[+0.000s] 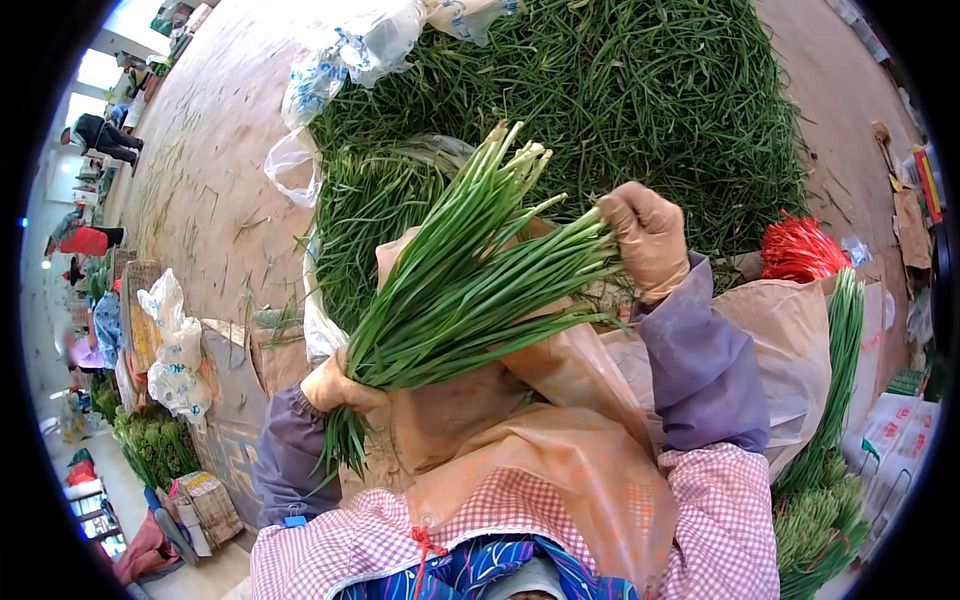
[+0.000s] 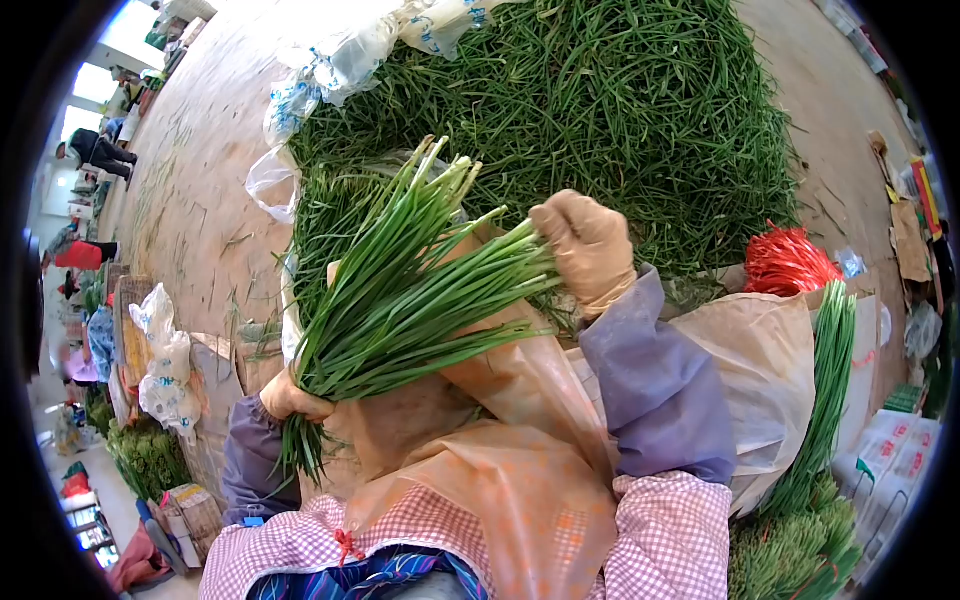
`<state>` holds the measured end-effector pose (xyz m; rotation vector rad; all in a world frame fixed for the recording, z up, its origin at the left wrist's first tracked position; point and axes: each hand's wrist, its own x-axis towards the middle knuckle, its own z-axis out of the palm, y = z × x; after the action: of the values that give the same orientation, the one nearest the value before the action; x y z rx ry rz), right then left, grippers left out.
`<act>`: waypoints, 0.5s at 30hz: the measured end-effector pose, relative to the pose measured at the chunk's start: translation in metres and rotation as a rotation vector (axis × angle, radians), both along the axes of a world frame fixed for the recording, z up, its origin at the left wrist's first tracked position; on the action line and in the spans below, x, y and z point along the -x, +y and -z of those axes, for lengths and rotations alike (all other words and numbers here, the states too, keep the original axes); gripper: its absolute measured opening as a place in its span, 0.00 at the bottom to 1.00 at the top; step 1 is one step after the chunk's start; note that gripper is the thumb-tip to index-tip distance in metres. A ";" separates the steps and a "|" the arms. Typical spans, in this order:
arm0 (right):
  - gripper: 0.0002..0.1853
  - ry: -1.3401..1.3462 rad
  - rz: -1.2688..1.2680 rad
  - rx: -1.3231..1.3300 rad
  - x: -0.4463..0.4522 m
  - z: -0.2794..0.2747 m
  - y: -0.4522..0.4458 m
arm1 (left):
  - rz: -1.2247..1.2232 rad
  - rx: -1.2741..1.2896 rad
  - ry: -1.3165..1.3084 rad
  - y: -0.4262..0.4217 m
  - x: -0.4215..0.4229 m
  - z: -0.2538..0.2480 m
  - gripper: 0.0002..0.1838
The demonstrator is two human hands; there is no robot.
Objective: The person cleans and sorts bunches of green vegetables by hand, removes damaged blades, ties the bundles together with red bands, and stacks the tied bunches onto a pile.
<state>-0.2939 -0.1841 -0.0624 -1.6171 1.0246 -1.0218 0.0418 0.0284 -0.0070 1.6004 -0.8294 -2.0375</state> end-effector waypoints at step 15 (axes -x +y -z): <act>0.21 0.179 -0.866 -0.595 -0.048 0.056 -0.059 | 0.189 0.170 0.104 -0.014 -0.012 -0.001 0.45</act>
<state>-0.2455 -0.2433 -0.1188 -1.4191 0.5416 0.0195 0.0539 0.0145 -0.0058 1.3568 -1.1188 -2.0928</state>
